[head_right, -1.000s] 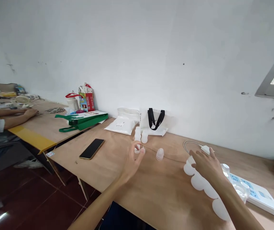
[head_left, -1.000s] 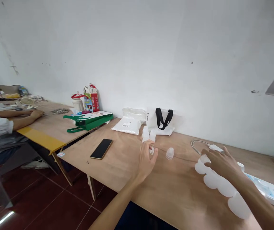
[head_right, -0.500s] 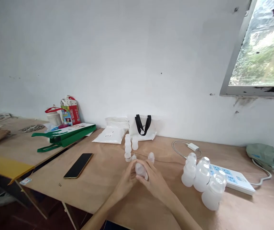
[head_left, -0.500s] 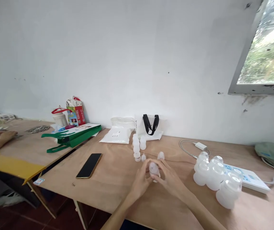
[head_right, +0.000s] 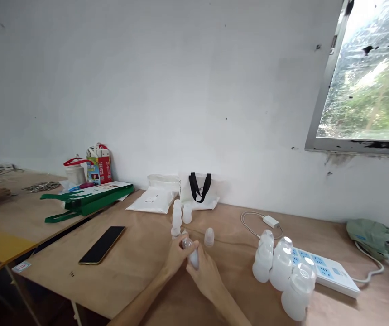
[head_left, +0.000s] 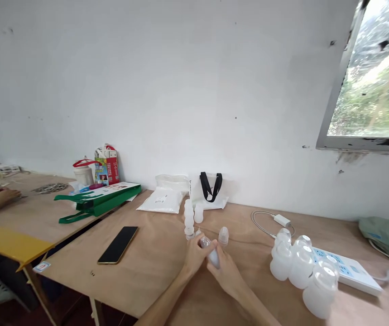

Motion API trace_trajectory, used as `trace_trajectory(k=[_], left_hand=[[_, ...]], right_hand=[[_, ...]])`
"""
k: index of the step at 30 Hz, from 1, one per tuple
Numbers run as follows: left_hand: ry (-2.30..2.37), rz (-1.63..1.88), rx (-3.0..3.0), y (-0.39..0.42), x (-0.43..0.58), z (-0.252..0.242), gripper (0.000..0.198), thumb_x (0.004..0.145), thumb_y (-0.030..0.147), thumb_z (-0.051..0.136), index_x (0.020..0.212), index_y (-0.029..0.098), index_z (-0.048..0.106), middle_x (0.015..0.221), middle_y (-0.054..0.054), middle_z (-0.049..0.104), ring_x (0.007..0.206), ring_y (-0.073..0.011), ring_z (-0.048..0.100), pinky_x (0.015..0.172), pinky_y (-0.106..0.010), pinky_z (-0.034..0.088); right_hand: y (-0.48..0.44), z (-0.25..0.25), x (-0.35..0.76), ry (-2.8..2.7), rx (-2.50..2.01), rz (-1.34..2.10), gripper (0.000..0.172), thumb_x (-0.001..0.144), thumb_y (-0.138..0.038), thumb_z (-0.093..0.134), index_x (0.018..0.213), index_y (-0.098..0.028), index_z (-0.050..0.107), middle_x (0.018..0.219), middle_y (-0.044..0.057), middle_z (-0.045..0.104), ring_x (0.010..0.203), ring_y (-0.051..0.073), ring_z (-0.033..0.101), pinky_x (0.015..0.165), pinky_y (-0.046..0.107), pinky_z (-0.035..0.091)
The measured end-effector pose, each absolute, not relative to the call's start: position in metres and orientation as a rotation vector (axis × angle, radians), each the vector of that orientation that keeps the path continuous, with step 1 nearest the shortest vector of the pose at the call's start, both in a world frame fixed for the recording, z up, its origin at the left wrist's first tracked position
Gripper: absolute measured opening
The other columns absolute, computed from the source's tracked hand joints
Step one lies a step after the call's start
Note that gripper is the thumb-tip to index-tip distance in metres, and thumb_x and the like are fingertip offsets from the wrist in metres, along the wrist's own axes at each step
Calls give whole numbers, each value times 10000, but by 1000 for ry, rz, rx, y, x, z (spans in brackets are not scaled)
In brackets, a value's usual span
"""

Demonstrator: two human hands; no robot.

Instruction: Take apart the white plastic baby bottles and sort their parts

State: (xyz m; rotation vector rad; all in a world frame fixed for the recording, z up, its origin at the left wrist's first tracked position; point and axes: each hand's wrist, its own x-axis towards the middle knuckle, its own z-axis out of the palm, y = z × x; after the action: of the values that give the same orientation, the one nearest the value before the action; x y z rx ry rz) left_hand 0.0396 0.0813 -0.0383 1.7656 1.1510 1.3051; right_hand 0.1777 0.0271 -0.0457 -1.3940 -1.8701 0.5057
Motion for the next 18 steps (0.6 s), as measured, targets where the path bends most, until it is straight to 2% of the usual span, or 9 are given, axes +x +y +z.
trace_trajectory(k=[3,8,12,18], left_hand=[[1177,1367,1646,83,46,-31,517,774,571,637,582,206,325,574,64,316,565,-97,324,535,-225,273],[1182,1524,1484,85,65,-23,537,759,542,673,576,210,292,551,71,300,544,-91,311,517,-217,275],[1226,1574,1431,86,75,-22,511,762,489,681,558,212,304,535,72,307,531,-93,318,519,-227,284],[1218,1556,1357,88,86,-22,487,772,482,666,534,208,342,519,61,355,521,-98,356,523,-239,313]], right_hand=[[28,-39,172,-1801,-1448,546,492,878,-337,502,1345,-185,529,1115,113,728,965,326,697,781,389,522],[32,-28,173,-1654,-1321,662,365,890,-386,537,1226,-266,615,1114,63,731,974,303,682,820,381,518],[38,-30,179,-1516,-1232,815,332,835,-483,615,1012,-210,684,871,41,726,788,250,638,737,352,510],[41,-32,185,-1259,-1079,1321,426,730,-585,709,867,-191,622,639,2,622,567,171,560,543,279,436]])
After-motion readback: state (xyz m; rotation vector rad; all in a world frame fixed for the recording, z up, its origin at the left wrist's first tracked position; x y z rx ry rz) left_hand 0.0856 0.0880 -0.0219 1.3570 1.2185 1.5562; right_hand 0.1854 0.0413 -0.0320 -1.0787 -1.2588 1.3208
